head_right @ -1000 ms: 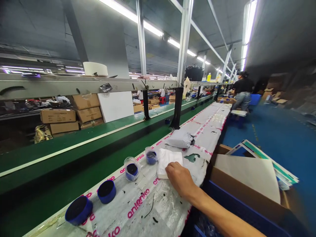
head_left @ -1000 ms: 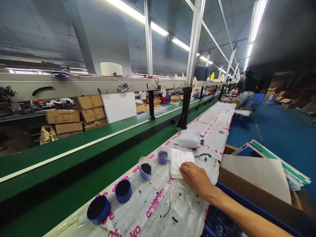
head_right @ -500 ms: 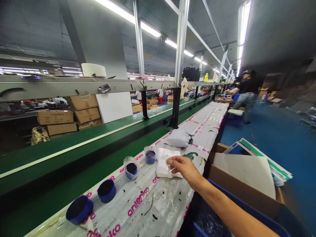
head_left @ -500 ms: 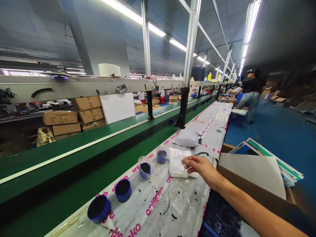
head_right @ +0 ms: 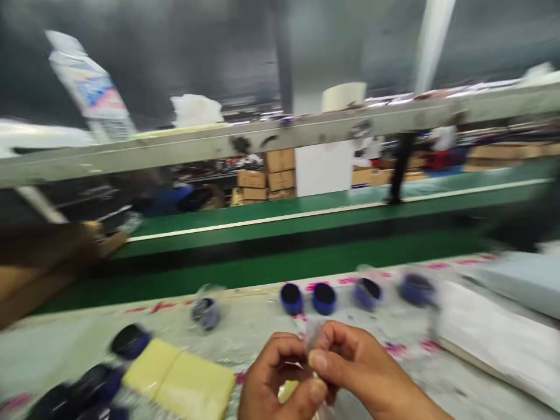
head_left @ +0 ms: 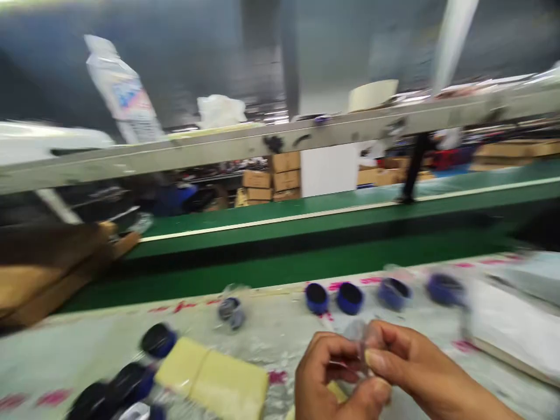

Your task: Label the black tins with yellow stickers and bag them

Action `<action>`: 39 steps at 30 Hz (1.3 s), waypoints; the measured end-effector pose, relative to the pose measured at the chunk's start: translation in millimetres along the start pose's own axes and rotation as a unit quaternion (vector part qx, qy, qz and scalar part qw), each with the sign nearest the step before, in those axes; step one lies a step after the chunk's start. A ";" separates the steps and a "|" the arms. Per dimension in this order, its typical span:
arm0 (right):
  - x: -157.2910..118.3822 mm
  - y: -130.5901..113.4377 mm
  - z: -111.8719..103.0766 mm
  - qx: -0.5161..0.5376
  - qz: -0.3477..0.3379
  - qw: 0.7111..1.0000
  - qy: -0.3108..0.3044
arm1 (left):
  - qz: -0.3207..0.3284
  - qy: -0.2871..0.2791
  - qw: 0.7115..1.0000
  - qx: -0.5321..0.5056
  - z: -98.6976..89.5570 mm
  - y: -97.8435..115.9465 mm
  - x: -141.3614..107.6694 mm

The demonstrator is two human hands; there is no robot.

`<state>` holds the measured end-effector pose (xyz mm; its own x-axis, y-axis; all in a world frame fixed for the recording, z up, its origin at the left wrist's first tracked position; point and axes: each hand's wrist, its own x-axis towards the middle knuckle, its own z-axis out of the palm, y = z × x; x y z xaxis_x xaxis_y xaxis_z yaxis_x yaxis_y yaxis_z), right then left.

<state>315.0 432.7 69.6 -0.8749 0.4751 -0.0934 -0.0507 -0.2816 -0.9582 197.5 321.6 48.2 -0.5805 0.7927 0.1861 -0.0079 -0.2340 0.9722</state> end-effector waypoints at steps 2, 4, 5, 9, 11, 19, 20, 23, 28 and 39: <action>20.6 12.5 18.4 0.003 0.058 0.993 -0.098 | 0.002 0.029 0.999 -0.030 -22.9 -1.6 -0.6; 40.1 19.2 37.4 -0.019 0.101 0.979 -0.175 | 0.016 0.059 0.997 -0.036 -49.6 -1.0 -9.1; 48.5 19.9 47.2 -0.045 0.103 0.974 -0.198 | 0.015 0.076 0.996 -0.036 -62.6 0.1 -15.4; 75.6 14.1 85.1 -0.296 -0.067 0.938 -0.168 | 0.003 0.222 0.972 0.082 -112.8 11.5 -43.0; 91.8 12.6 103.6 -0.441 -0.239 0.856 -0.128 | 0.057 0.286 0.920 0.261 -140.2 22.3 -53.4; 183.5 7.2 223.7 -0.710 -0.356 0.598 -0.113 | 0.006 0.266 0.637 0.723 -260.2 79.8 -29.8; 195.3 6.4 240.5 -0.715 -0.349 0.596 -0.111 | -0.013 0.267 0.628 0.731 -274.3 84.6 -21.1; 227.5 9.8 280.9 -0.721 -0.339 0.594 -0.108 | -0.056 0.279 0.615 0.736 -311.5 91.8 2.8; 257.6 35.3 309.8 -0.735 -0.304 0.592 -0.127 | -0.143 0.259 0.607 0.737 -344.5 83.9 21.7; 253.4 63.9 291.1 -0.726 -0.252 0.615 -0.176 | -0.209 0.206 0.626 0.723 -351.4 71.8 9.4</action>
<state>-50.1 292.5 63.5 -0.9872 -0.0853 0.1344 -0.0986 0.9905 -0.0956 -94.6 114.5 69.8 -0.9366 0.3326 0.1105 0.3429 0.9348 0.0924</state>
